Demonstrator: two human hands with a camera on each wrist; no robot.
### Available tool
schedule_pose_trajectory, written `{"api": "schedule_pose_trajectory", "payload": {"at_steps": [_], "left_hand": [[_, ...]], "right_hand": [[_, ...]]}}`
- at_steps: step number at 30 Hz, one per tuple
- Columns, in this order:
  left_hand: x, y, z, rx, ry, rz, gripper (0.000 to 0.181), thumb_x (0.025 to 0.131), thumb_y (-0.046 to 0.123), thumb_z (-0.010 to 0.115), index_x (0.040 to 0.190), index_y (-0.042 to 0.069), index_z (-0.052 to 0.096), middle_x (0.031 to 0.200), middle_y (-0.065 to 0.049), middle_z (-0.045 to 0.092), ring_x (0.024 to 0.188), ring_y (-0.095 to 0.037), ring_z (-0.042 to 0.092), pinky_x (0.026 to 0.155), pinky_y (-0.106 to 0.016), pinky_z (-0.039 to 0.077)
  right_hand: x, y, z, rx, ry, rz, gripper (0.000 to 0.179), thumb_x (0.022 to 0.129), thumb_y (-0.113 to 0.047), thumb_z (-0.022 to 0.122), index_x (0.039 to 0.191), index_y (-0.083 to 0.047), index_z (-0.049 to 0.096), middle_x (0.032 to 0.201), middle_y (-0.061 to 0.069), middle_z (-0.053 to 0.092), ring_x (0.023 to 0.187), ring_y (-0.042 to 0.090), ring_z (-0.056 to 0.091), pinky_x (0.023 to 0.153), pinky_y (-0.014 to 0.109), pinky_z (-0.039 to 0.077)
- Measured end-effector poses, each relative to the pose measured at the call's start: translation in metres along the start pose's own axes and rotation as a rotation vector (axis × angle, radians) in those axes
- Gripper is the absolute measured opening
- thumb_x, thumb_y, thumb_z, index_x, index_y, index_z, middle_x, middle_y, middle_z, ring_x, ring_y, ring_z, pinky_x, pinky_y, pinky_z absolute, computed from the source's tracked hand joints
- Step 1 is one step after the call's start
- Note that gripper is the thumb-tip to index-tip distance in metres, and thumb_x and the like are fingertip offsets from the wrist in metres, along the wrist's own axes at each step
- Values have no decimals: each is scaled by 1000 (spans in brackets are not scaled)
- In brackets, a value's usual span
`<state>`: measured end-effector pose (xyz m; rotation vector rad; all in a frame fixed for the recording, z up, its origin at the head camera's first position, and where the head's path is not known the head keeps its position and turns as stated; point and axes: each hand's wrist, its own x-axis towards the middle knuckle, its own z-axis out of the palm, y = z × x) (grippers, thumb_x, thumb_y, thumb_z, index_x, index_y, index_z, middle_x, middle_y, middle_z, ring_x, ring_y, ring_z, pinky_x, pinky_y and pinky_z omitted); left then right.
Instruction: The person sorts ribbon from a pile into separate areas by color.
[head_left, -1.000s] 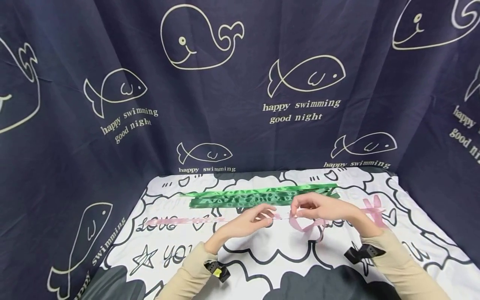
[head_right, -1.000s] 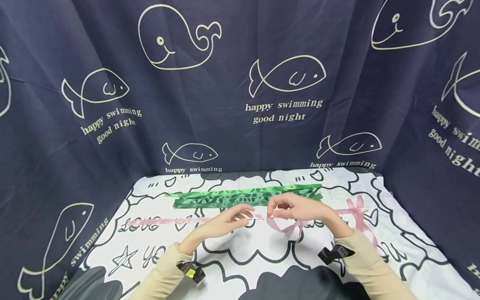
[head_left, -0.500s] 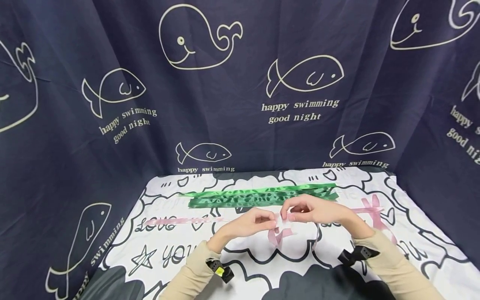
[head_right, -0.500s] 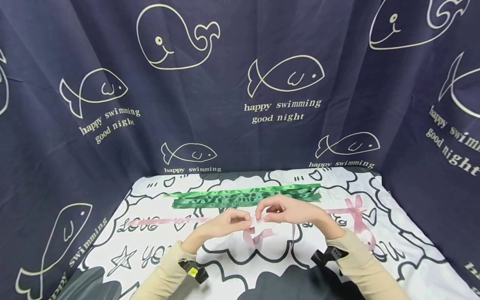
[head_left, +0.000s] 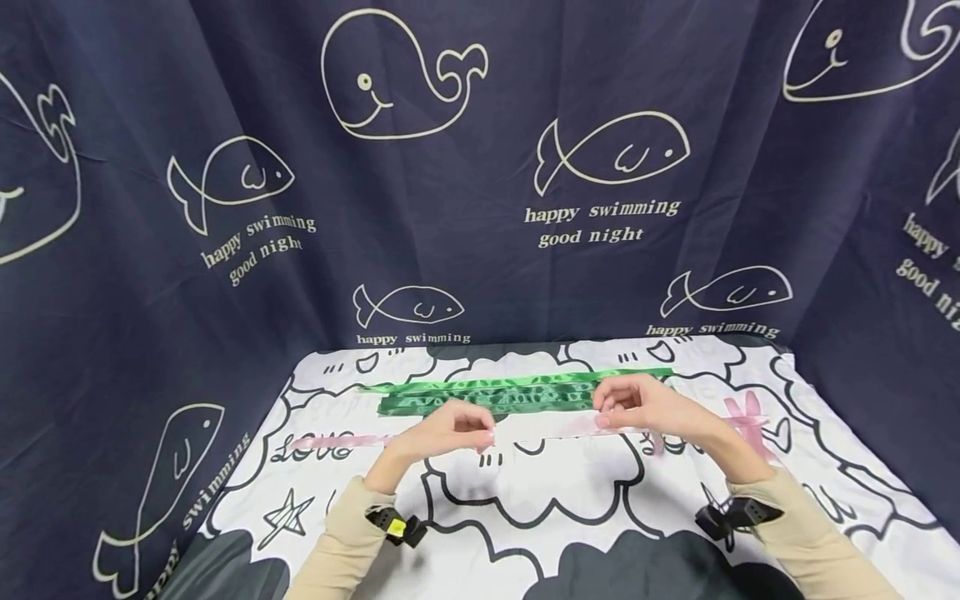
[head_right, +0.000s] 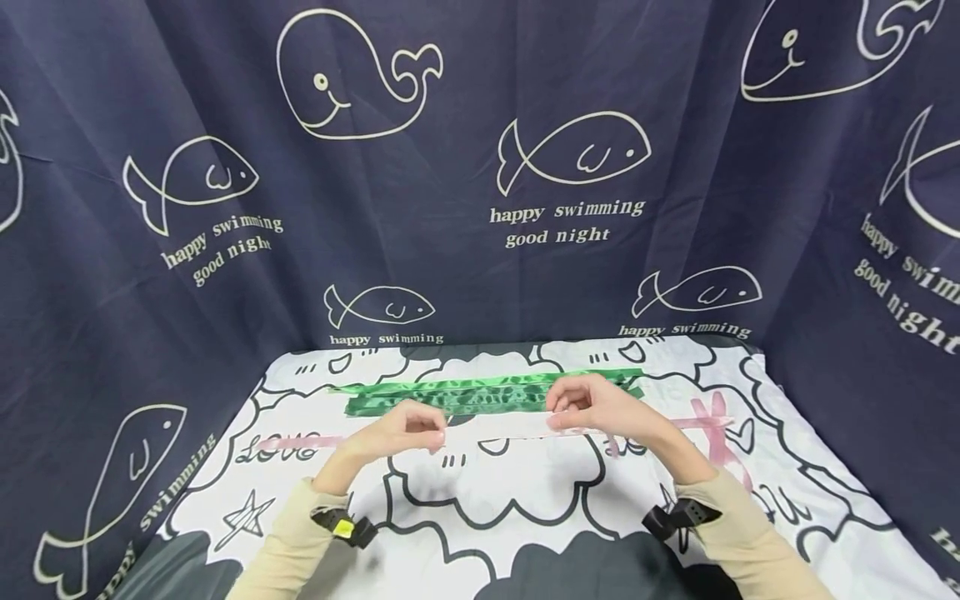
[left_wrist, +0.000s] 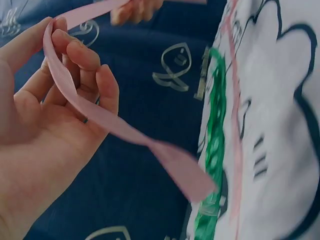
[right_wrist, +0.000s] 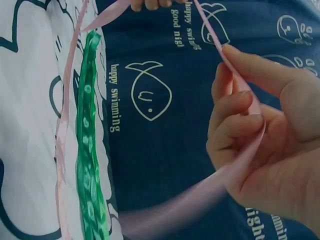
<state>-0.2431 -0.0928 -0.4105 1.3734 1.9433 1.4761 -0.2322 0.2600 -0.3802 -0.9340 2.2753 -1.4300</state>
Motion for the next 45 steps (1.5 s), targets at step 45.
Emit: {"api": "schedule_pose_trajectory", "payload": {"at_steps": [45], "left_hand": [[-95, -58, -55, 583, 205, -573, 16, 75, -3, 67, 90, 2, 65, 71, -4, 65, 63, -5, 53, 59, -20, 45]], "right_hand": [[-21, 95, -12, -131, 266, 489, 26, 72, 5, 68, 95, 14, 60, 70, 4, 64, 58, 9, 58, 55, 24, 52]]}}
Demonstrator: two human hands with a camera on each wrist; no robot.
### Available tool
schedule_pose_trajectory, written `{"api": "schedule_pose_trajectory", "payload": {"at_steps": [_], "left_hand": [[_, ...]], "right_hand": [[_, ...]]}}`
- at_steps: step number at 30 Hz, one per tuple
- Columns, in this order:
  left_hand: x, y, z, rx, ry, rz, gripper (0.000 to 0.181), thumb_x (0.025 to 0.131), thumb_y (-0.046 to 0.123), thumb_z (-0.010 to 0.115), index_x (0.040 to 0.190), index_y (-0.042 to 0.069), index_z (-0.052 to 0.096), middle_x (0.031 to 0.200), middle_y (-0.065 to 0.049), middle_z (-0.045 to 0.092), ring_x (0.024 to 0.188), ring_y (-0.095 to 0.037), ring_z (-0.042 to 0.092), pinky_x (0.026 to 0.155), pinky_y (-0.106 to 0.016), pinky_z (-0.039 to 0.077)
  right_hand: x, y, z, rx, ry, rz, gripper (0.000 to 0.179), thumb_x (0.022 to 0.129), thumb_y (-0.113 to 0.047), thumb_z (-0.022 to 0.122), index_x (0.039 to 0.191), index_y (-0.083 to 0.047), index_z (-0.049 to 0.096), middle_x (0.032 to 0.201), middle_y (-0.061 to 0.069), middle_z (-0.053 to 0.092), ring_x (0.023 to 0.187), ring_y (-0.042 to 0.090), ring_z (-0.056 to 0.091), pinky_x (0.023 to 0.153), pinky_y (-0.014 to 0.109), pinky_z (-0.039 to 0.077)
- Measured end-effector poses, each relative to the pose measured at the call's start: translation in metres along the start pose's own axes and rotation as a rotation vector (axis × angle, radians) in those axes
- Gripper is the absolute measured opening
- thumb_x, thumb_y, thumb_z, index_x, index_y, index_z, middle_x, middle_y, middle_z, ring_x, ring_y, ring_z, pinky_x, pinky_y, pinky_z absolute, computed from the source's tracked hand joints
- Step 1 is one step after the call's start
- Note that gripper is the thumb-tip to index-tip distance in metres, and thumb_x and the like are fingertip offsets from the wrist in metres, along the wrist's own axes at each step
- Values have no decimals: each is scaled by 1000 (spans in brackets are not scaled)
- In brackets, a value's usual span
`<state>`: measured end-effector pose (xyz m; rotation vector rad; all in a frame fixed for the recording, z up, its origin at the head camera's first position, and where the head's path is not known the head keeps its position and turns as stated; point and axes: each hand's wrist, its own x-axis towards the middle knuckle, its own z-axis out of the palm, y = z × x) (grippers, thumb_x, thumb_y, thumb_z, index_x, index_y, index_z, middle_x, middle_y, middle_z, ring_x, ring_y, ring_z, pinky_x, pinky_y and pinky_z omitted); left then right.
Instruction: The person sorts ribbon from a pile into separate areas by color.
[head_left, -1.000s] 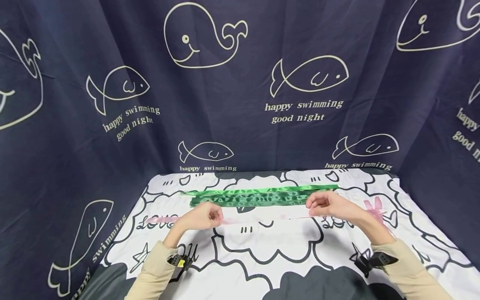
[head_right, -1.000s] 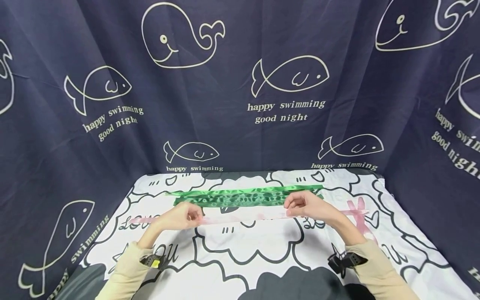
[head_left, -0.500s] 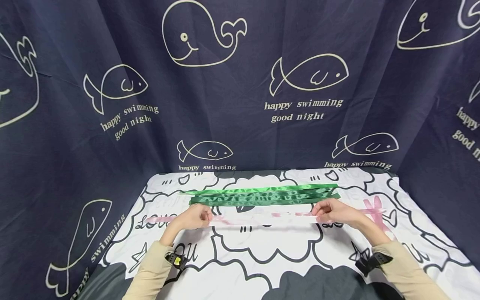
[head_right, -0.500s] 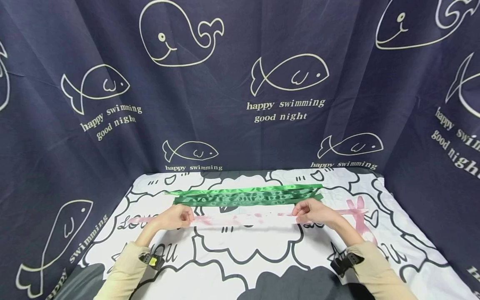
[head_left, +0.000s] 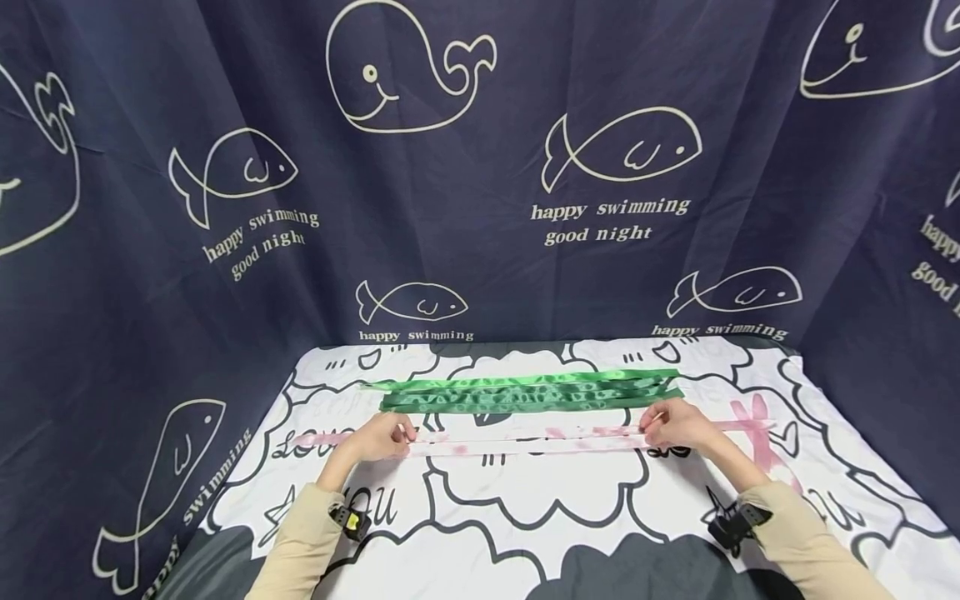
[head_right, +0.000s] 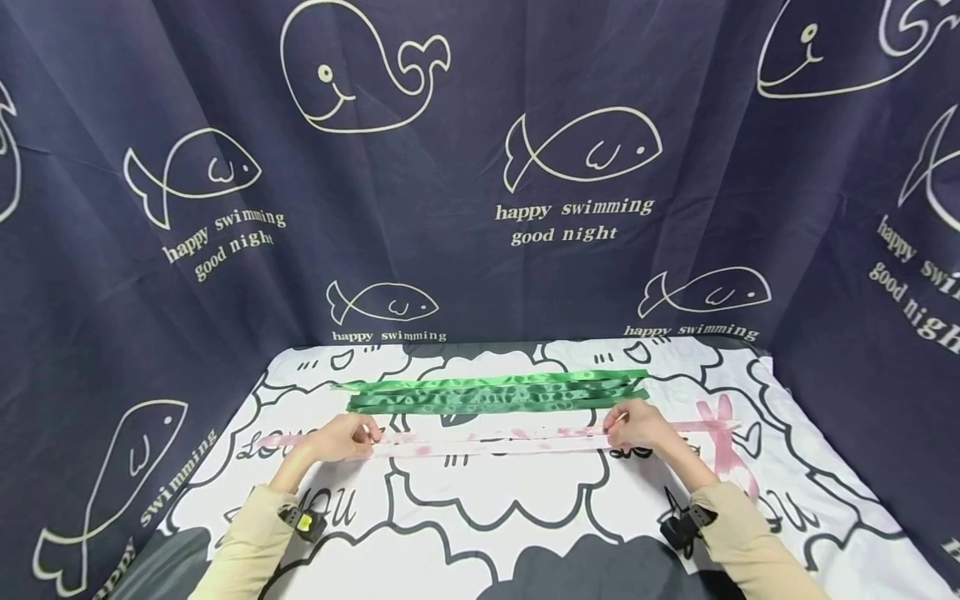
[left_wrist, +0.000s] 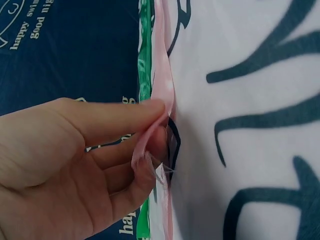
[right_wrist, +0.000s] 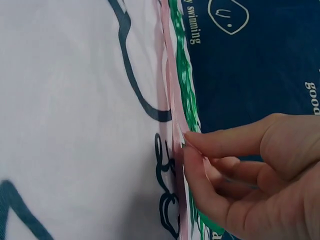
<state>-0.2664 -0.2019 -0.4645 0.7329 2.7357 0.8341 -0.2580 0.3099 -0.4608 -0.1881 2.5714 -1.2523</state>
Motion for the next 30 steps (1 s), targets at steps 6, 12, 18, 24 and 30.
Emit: {"api": "schedule_pose_trajectory", "payload": {"at_steps": [6, 12, 18, 24, 30], "left_hand": [[0, -2, 2, 38, 46, -85, 15, 72, -6, 69, 83, 3, 64, 69, -3, 64, 61, -9, 53, 58, -23, 44], [1, 3, 4, 101, 136, -239, 18, 70, 4, 79, 68, 7, 62, 64, 1, 60, 59, -12, 50, 55, -25, 41], [2, 1, 4, 143, 182, -358, 24, 67, 13, 83, 60, 10, 60, 61, 2, 59, 56, -15, 50, 53, -27, 40], [-2, 1, 1, 116, 182, -445, 26, 66, 15, 82, 58, 9, 58, 57, 2, 53, 54, -14, 45, 50, -24, 35], [-4, -1, -2, 95, 188, -446, 25, 66, 16, 82, 60, 8, 59, 59, 1, 55, 56, -15, 47, 52, -24, 36]], "right_hand": [[-2, 1, -2, -122, 96, 64, 24, 67, 2, 74, 87, 7, 63, 64, -1, 55, 56, 9, 57, 53, 22, 51], [1, 6, -3, -160, 133, 68, 23, 64, -2, 75, 83, 4, 64, 60, -6, 50, 55, 8, 54, 53, 20, 49], [1, 8, -6, -196, 154, 75, 24, 63, -3, 76, 82, 3, 63, 59, -6, 49, 54, 8, 54, 53, 21, 50], [0, 9, -10, -220, 136, 71, 24, 63, -5, 77, 83, 3, 65, 61, -6, 50, 55, 8, 55, 53, 21, 50], [-4, 4, -17, -191, 91, 86, 26, 70, -7, 76, 89, 5, 63, 66, -2, 57, 57, 9, 57, 56, 25, 52]]}}
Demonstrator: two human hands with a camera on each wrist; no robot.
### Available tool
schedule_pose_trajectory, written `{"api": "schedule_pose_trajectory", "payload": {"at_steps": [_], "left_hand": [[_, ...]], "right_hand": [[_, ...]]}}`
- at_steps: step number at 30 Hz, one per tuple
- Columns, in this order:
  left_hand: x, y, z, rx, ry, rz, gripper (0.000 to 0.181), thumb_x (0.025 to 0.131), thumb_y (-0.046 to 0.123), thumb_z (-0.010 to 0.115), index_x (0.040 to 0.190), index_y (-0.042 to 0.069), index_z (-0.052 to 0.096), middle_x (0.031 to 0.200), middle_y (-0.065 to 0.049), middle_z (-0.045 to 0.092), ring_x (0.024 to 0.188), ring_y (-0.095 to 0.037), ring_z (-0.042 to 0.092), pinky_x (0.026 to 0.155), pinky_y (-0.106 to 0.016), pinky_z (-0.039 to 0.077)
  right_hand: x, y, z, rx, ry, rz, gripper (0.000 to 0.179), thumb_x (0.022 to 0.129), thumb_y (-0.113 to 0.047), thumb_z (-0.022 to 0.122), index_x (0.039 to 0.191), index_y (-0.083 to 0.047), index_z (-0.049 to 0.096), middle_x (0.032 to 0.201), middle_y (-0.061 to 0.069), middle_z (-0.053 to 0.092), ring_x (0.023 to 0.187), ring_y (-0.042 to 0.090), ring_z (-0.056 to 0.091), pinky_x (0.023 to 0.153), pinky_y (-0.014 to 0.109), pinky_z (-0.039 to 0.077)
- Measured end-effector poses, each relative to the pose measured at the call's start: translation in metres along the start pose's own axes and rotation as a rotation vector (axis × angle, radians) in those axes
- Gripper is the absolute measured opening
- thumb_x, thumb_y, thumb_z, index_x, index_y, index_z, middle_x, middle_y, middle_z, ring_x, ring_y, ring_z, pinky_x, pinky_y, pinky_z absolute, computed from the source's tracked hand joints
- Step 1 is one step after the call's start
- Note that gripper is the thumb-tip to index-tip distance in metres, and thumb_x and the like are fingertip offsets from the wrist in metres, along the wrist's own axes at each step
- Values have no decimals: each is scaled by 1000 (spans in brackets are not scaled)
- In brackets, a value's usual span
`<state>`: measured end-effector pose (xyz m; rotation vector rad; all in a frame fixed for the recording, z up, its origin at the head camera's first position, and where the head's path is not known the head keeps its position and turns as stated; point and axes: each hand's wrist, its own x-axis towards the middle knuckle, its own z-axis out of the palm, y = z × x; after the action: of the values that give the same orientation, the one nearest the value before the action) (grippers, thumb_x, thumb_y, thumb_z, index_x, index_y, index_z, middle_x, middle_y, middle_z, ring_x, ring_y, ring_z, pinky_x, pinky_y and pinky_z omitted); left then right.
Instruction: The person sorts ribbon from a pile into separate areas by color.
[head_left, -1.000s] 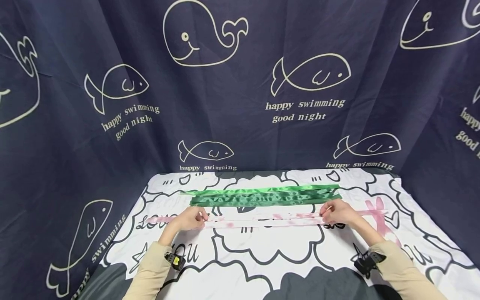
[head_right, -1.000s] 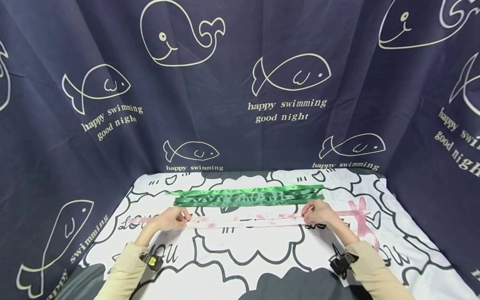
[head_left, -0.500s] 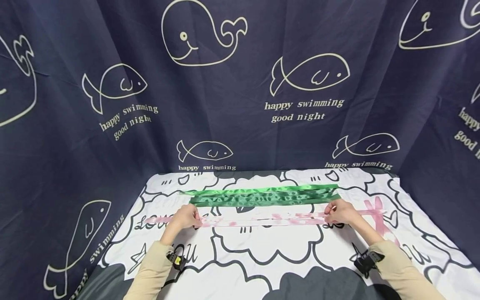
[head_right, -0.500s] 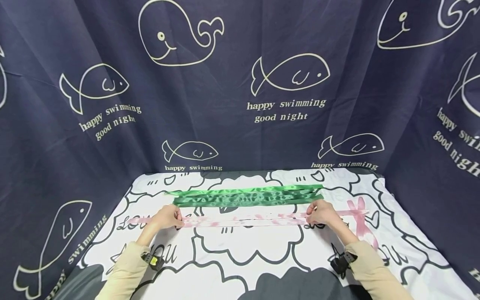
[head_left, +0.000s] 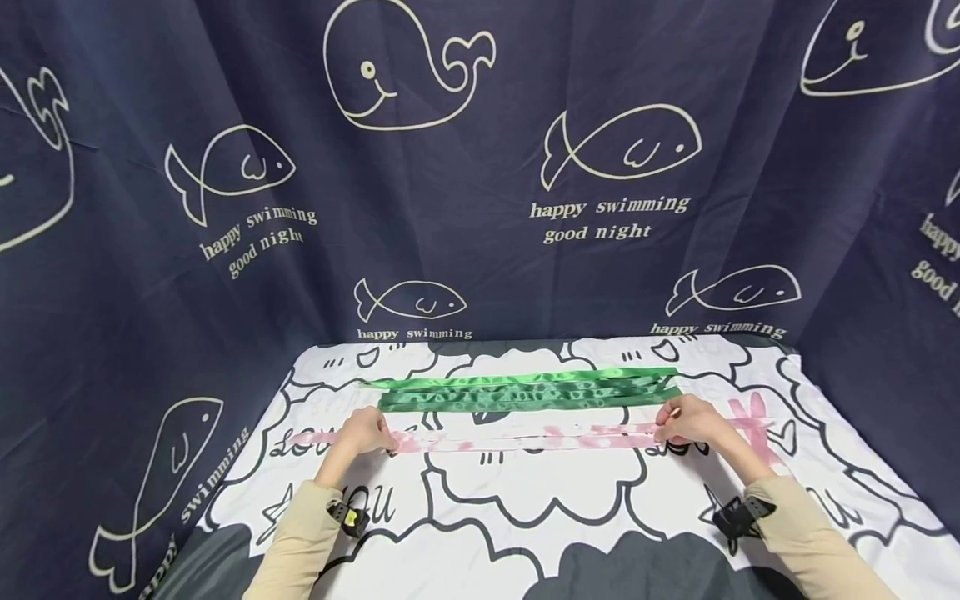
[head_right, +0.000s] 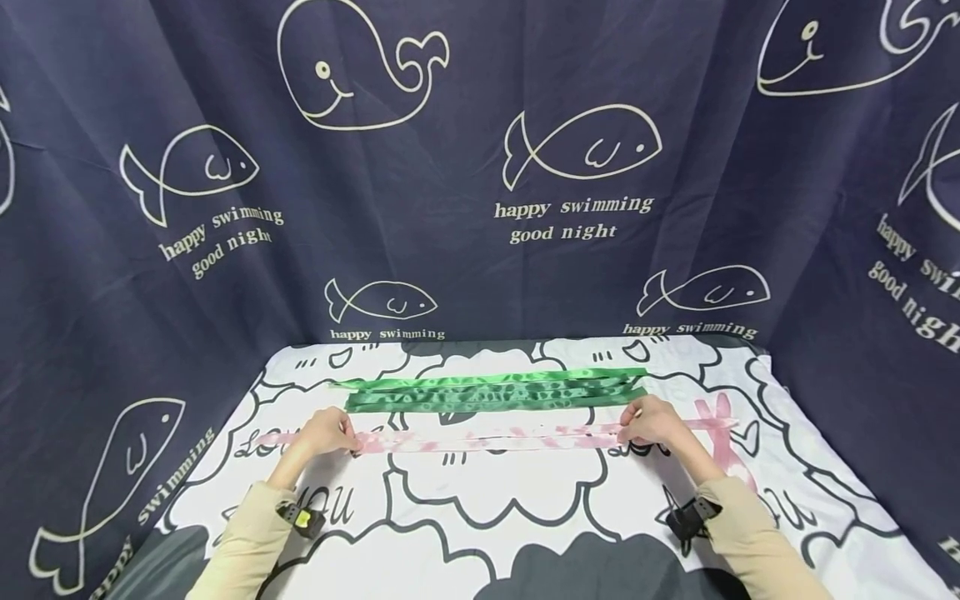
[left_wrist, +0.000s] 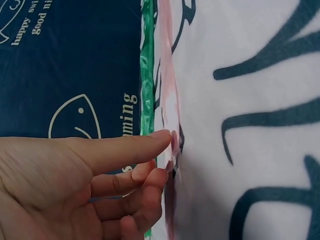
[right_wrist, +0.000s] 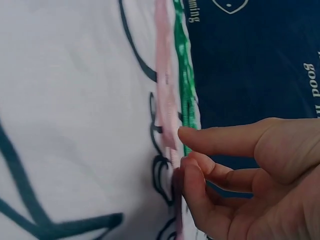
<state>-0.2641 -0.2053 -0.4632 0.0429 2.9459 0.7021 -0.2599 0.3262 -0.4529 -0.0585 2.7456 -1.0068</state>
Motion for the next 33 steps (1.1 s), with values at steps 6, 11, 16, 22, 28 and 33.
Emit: {"api": "schedule_pose_trajectory", "payload": {"at_steps": [6, 11, 16, 22, 28, 33], "left_hand": [[-1, 4, -3, -12, 14, 12, 21, 79, 20, 74, 67, 8, 61, 67, -2, 59, 58, -16, 49, 52, -26, 36], [-1, 10, -5, -32, 78, 58, 15, 82, 18, 70, 73, 10, 62, 69, -1, 62, 59, -15, 51, 54, -26, 38], [-1, 15, -5, -63, 141, 136, 5, 84, 13, 66, 82, 9, 64, 75, -3, 65, 66, -16, 56, 61, -31, 44], [-2, 18, -3, -93, 191, 244, 6, 86, 10, 65, 90, 7, 64, 91, -10, 70, 82, -24, 64, 76, -41, 51], [-2, 22, -3, -139, 146, 326, 23, 89, 10, 64, 109, -2, 64, 110, -19, 68, 104, -38, 64, 92, -50, 49], [-4, 27, -4, -116, 75, 370, 28, 91, 12, 63, 115, -2, 62, 115, -19, 67, 108, -38, 62, 94, -51, 48]], "right_hand": [[-3, -4, -7, 20, -30, -28, 21, 80, -10, 68, 92, 6, 62, 64, -1, 59, 56, 10, 55, 52, 24, 47], [-6, -5, -14, 21, -37, -46, 17, 86, -11, 63, 93, 5, 62, 63, -1, 59, 57, 10, 55, 53, 23, 49], [-12, -7, -26, 31, -73, -103, 21, 92, -12, 58, 98, 8, 60, 68, 2, 60, 62, 11, 56, 56, 24, 50], [-21, -9, -35, -27, -107, -262, 22, 94, -13, 55, 101, 6, 62, 89, 13, 66, 69, 8, 55, 60, 25, 48], [-28, -5, -42, -133, -93, -319, 22, 94, -14, 55, 103, 5, 64, 99, 15, 70, 88, 14, 60, 73, 31, 49], [-34, 2, -51, -161, -106, -317, 24, 94, -12, 55, 105, 8, 64, 102, 18, 70, 91, 16, 63, 77, 32, 50]]}}
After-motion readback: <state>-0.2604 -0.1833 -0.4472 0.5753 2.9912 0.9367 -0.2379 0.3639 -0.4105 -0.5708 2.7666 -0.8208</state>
